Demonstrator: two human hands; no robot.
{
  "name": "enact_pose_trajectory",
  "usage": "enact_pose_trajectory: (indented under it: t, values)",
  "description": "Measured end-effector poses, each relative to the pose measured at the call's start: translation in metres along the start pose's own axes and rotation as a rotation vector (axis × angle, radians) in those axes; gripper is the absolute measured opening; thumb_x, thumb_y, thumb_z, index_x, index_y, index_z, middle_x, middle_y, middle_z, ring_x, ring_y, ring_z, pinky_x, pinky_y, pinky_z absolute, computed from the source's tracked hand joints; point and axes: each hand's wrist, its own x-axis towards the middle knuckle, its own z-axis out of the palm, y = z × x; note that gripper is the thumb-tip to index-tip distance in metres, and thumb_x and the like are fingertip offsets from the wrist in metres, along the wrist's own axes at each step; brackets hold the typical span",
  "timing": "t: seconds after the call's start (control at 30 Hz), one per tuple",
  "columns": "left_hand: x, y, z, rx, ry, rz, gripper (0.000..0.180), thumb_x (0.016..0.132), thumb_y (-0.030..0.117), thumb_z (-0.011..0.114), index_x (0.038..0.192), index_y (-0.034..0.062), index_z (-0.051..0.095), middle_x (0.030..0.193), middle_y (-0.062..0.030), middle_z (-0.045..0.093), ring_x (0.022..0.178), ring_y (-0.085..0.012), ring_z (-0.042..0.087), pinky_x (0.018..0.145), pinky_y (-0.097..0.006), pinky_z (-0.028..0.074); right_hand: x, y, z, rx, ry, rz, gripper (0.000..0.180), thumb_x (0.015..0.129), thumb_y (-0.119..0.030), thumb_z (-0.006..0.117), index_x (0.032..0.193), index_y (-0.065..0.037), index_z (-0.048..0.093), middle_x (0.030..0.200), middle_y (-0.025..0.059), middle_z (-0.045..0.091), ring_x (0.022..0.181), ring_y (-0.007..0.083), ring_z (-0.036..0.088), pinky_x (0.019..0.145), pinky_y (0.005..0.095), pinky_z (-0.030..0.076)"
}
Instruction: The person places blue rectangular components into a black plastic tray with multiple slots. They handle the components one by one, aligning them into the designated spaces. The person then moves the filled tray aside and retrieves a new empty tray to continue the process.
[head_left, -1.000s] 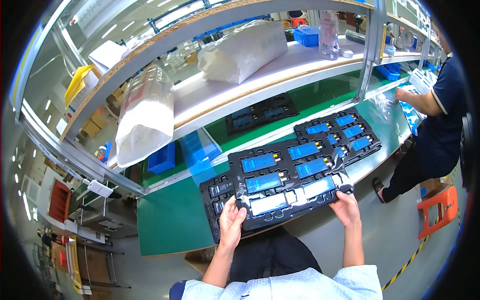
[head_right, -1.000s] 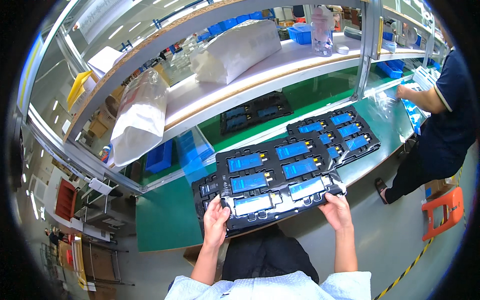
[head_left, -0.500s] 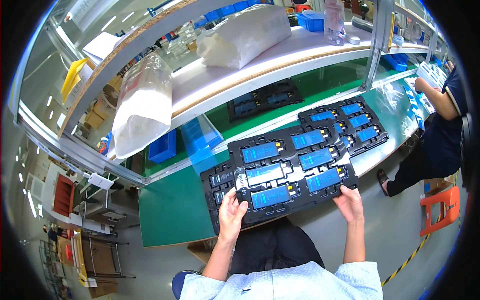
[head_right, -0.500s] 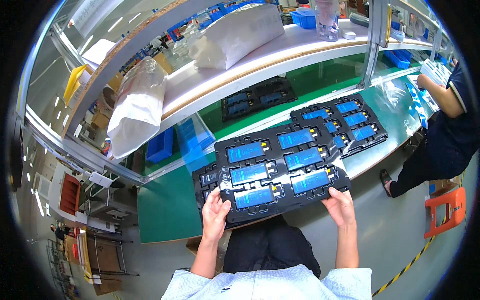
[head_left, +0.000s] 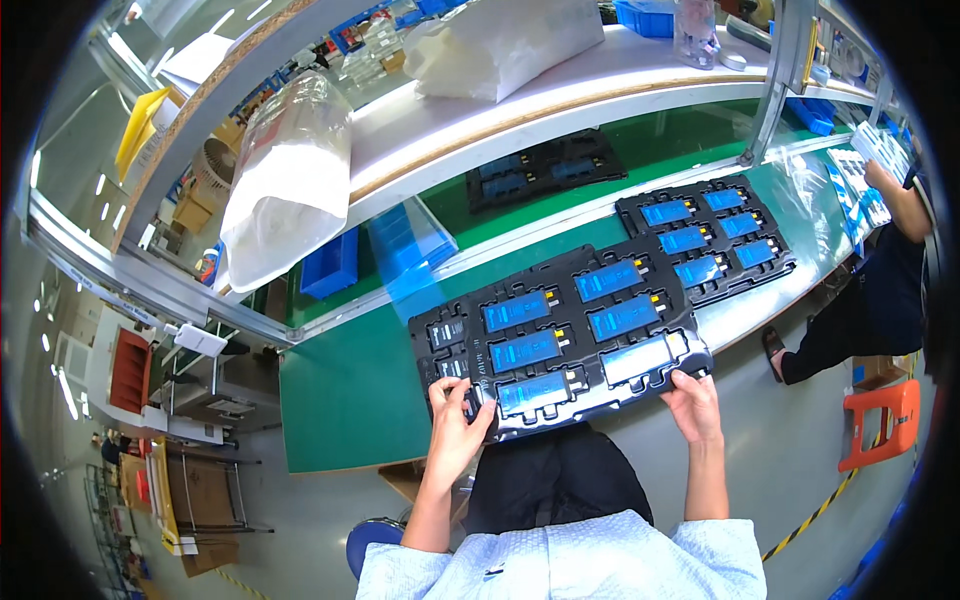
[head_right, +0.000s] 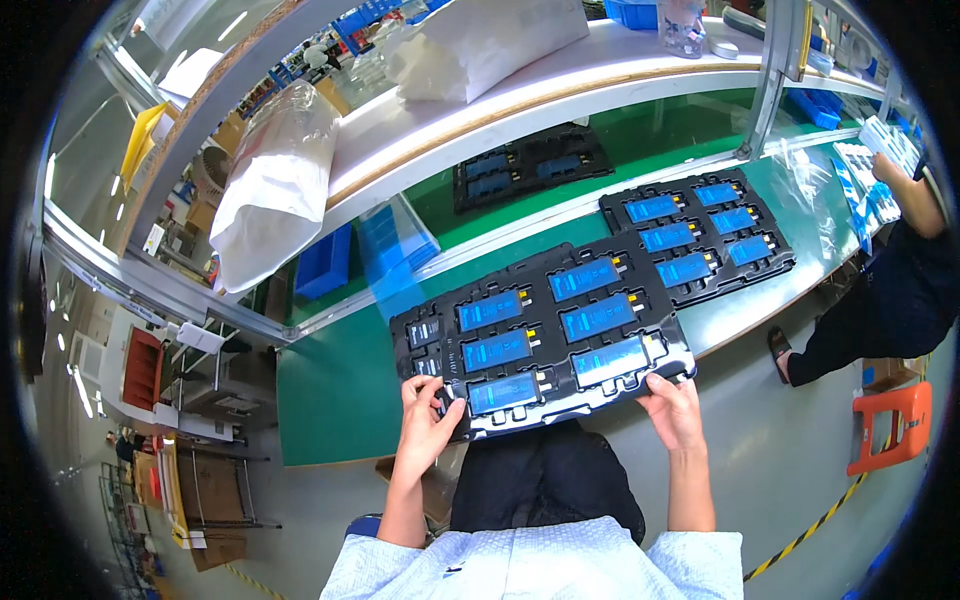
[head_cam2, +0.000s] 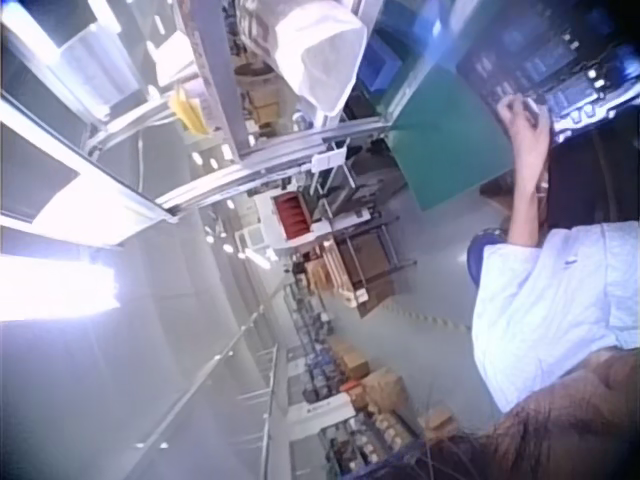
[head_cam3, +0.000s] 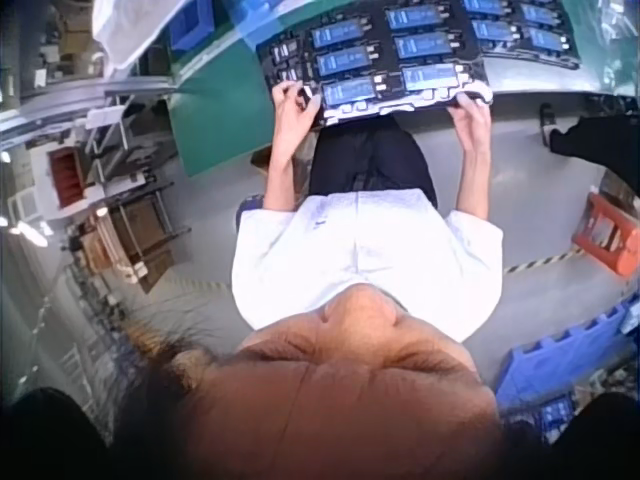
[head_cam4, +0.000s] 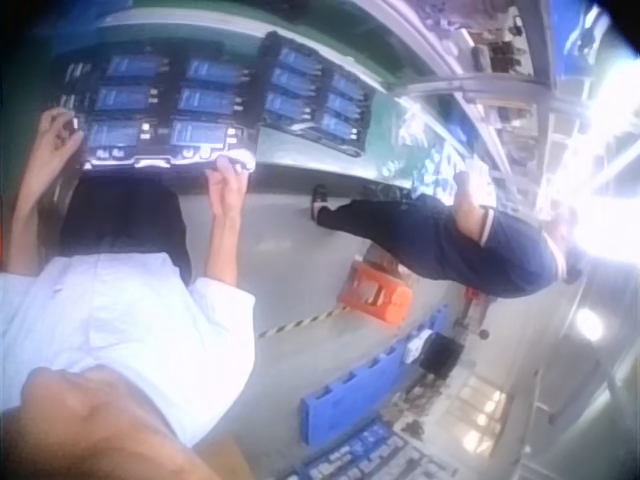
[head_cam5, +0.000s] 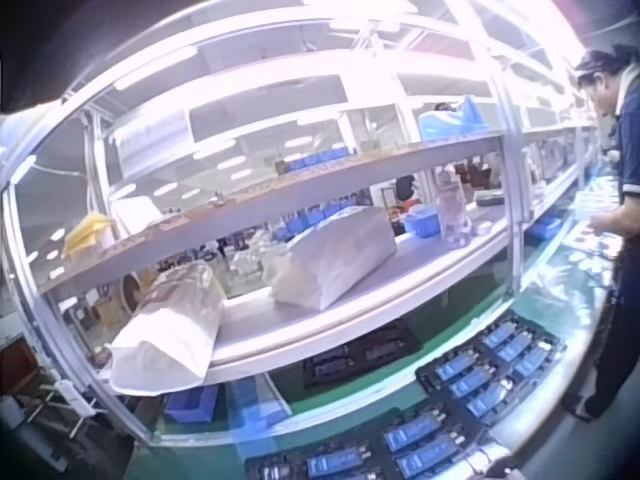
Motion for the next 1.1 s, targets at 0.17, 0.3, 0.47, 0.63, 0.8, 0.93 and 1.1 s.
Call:
enact_pose_trajectory:
  t: [0.17, 0.3, 0.47, 0.63, 0.8, 0.93, 1.1]
  values:
    - [-0.006, 0.034, 0.005, 0.233, 0.133, 0.24, 0.051, 0.075, 0.016, 0.075, 0.12, 0.0032, 0.056, 0.13, -0.0169, 0.04, 0.111, -0.033, 0.047, 0.098, -0.043, 0.037, 0.0, -0.002, 0.001, -0.033, 0.003, -0.008, 0.039, 0.085, 0.001, 0.06, 0.122, -0.003, 0.048, 0.111, 0.0108, 0.062, 0.1, 0.0221, 0.063, 0.086, 0.0425, 0.054]
    - [-0.001, 0.047, 0.005, 0.297, -0.074, 0.42, 0.035, 0.077, 0.02, 0.074, 0.107, 0.0045, 0.066, 0.121, -0.0099, 0.056, 0.112, -0.0281, 0.049, 0.103, -0.042, 0.03, 0.001, 0.0, 0.0, -0.036, 0.023, -0.009, 0.038, 0.085, 0.001, 0.059, 0.121, -0.003, 0.048, 0.11, 0.0105, 0.062, 0.099, 0.0215, 0.063, 0.086, 0.0408, 0.054]
    - [0.007, 0.046, 0.008, 0.352, -0.182, 0.504, 0.035, 0.078, 0.016, 0.071, 0.11, 0.0034, 0.065, 0.118, -0.011, 0.06, 0.11, -0.0273, 0.052, 0.104, -0.043, 0.029, 0.001, 0.0, -0.001, -0.047, 0.01, -0.014, 0.038, 0.086, 0.001, 0.058, 0.122, -0.003, 0.049, 0.111, 0.0102, 0.063, 0.1, 0.022, 0.064, 0.085, 0.0414, 0.055]
    - [0.012, 0.053, 0.008, 0.351, -0.228, 0.49, 0.049, 0.074, 0.01, 0.072, 0.12, 0.0023, 0.057, 0.113, -0.0106, 0.061, 0.109, -0.0273, 0.052, 0.106, -0.043, 0.027, 0.001, 0.0, 0.0, -0.049, 0.014, -0.012, 0.039, 0.086, 0.001, 0.058, 0.123, -0.003, 0.047, 0.111, 0.0102, 0.063, 0.1, 0.0224, 0.064, 0.086, 0.0413, 0.054]
    - [0.024, 0.055, 0.006, 0.274, -0.285, 0.453, 0.079, 0.068, 0.009, 0.076, 0.137, 0.0041, 0.038, 0.107, -0.0095, 0.06, 0.108, -0.0273, 0.051, 0.108, -0.045, 0.022, 0.003, 0.001, -0.002, -0.034, 0.014, -0.009, 0.038, 0.086, 0.001, 0.058, 0.123, -0.004, 0.048, 0.111, 0.0105, 0.062, 0.1, 0.0226, 0.063, 0.088, 0.0418, 0.053]
    - [0.026, 0.053, 0.002, 0.248, -0.266, 0.479, 0.097, 0.066, 0.012, 0.075, 0.146, 0.0046, 0.021, 0.107, -0.0077, 0.059, 0.111, -0.0273, 0.05, 0.112, -0.051, 0.012, 0.001, -0.001, 0.001, -0.024, 0.034, -0.004, 0.035, 0.086, 0.001, 0.059, 0.12, -0.003, 0.05, 0.11, 0.0112, 0.063, 0.1, 0.0222, 0.063, 0.088, 0.0413, 0.053]
    - [0.027, 0.045, 0.003, 0.034, -0.24, 0.491, 0.11, 0.069, 0.009, 0.074, 0.149, 0.0039, -0.001, 0.11, -0.0101, 0.058, 0.114, -0.0268, 0.052, 0.11, -0.049, 0.023, 0.001, -0.001, 0.001, -0.03, 0.036, -0.01, 0.036, 0.086, 0.0, 0.06, 0.12, -0.003, 0.049, 0.11, 0.0108, 0.063, 0.099, 0.0218, 0.063, 0.087, 0.0407, 0.054]
